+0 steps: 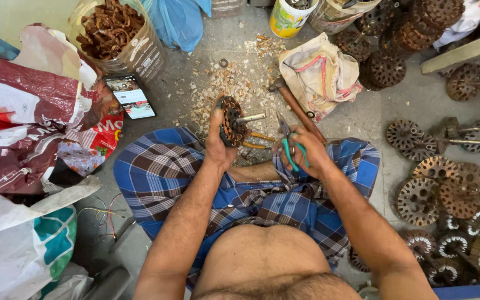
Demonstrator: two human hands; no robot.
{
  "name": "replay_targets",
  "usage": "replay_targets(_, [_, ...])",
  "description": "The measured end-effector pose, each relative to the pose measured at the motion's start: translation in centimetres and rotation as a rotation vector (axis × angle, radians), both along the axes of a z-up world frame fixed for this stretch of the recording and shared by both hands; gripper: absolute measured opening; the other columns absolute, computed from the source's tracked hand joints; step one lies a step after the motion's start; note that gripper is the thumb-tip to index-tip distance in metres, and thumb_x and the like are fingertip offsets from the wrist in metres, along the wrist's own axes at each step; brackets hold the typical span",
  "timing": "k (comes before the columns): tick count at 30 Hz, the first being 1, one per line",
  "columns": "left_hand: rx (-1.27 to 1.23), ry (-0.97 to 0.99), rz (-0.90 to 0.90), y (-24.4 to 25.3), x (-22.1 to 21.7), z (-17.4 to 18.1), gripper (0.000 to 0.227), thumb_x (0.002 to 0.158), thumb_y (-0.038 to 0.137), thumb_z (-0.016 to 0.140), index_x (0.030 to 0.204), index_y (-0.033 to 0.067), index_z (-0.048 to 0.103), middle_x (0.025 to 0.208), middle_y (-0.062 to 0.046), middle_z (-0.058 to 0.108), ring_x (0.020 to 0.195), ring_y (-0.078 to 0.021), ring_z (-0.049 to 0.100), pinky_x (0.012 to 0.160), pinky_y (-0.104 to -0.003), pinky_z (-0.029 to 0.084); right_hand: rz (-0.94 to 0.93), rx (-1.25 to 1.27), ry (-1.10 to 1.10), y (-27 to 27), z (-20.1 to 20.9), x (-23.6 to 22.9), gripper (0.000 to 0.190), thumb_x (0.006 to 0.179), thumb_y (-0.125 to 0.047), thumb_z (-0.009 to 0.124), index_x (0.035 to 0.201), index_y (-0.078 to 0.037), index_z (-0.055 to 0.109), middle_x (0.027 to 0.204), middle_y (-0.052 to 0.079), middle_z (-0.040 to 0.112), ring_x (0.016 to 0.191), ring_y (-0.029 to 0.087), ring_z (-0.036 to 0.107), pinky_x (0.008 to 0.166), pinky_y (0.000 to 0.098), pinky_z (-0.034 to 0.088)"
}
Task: The person sits on the floor and uses pliers to remove copper windings from a circular metal motor stator. They repeatedly grip and pull the windings, occasionally rotating the stator to access different sections.
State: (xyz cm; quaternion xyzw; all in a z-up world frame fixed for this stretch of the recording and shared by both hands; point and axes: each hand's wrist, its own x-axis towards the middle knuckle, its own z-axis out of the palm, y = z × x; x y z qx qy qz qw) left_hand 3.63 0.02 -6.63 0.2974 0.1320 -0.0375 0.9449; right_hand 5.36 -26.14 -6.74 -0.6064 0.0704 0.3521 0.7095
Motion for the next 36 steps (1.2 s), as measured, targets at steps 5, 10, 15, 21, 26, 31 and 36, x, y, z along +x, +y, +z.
replay_targets(5, [0.108,-0.015,-0.016,0.1,-0.1,1.0,0.087,0.084,0.064,0.066,0.155,0.0263,0.036,0.123,-0.009,0.055,0.106,-0.0198,0.061,0.083,-0.043,0.061,0.421,-0.705,-0.799,1.3,3.6,-1.7,0.056,0.086,-0.044,0.077,0.11,-0.002,0.048,0.085,0.016,0.073,0.077,0.029,0.07,0.066,0.0439,0.054])
replay_targets(10, [0.118,-0.082,-0.03,-0.1,-0.4,1.2,0.081,0.089,0.058,0.066,0.155,0.0225,0.038,0.12,-0.008,0.055,0.107,-0.0199,0.06,0.084,-0.04,0.06,0.455,-0.933,-0.712,3.3,4.9,-0.9,0.058,0.088,-0.051,0.076,0.072,0.003,0.061,0.062,0.021,0.061,0.061,0.034,0.063,0.061,0.0476,0.048])
replay_targets(15, [0.132,-0.135,-0.017,0.0,-0.4,0.6,0.075,0.093,0.051,0.067,0.156,0.0193,0.041,0.122,-0.007,0.054,0.108,-0.0192,0.056,0.089,-0.038,0.055,0.467,-0.856,-0.709,4.4,5.5,-0.3,0.046,0.09,-0.047,0.071,0.08,-0.003,0.067,0.063,0.02,0.061,0.059,0.037,0.062,0.06,0.0496,0.046])
replay_targets(21, [0.211,-0.161,-0.012,-0.2,-0.1,-0.3,0.076,0.092,0.048,0.067,0.156,0.0151,0.042,0.137,-0.008,0.052,0.124,-0.0222,0.052,0.106,-0.04,0.046,0.508,-0.97,-0.701,4.9,6.5,-0.1,0.046,0.089,-0.048,0.07,0.078,-0.004,0.07,0.065,0.019,0.065,0.064,0.037,0.066,0.062,0.0516,0.048])
replay_targets(26, [0.324,-0.176,-0.026,-0.2,-0.1,-0.2,0.078,0.093,0.048,0.064,0.157,0.0109,0.041,0.147,-0.012,0.049,0.135,-0.0257,0.048,0.115,-0.041,0.039,0.518,-1.019,-0.661,5.1,6.8,-0.1,0.049,0.09,-0.051,0.069,0.077,-0.004,0.07,0.063,0.019,0.065,0.063,0.036,0.066,0.061,0.0519,0.049])
replay_targets(31, [0.429,-0.241,-0.127,0.2,-0.4,0.3,0.077,0.092,0.051,0.062,0.157,0.0119,0.044,0.152,-0.015,0.049,0.141,-0.0286,0.047,0.119,-0.043,0.036,0.518,-0.727,-0.591,3.9,5.1,0.1,0.054,0.094,-0.053,0.063,0.071,-0.005,0.07,0.059,0.009,0.069,0.055,0.023,0.067,0.053,0.0424,0.052])
replay_targets(36, [0.467,-0.28,-0.24,0.1,-0.5,0.4,0.078,0.092,0.05,0.063,0.156,0.0098,0.046,0.157,-0.018,0.048,0.146,-0.0303,0.044,0.122,-0.044,0.032,0.345,-0.099,0.189,1.6,3.0,-1.3,0.051,0.099,-0.046,0.058,0.074,-0.002,0.061,0.062,0.01,0.063,0.046,0.02,0.056,0.038,0.0346,0.042])
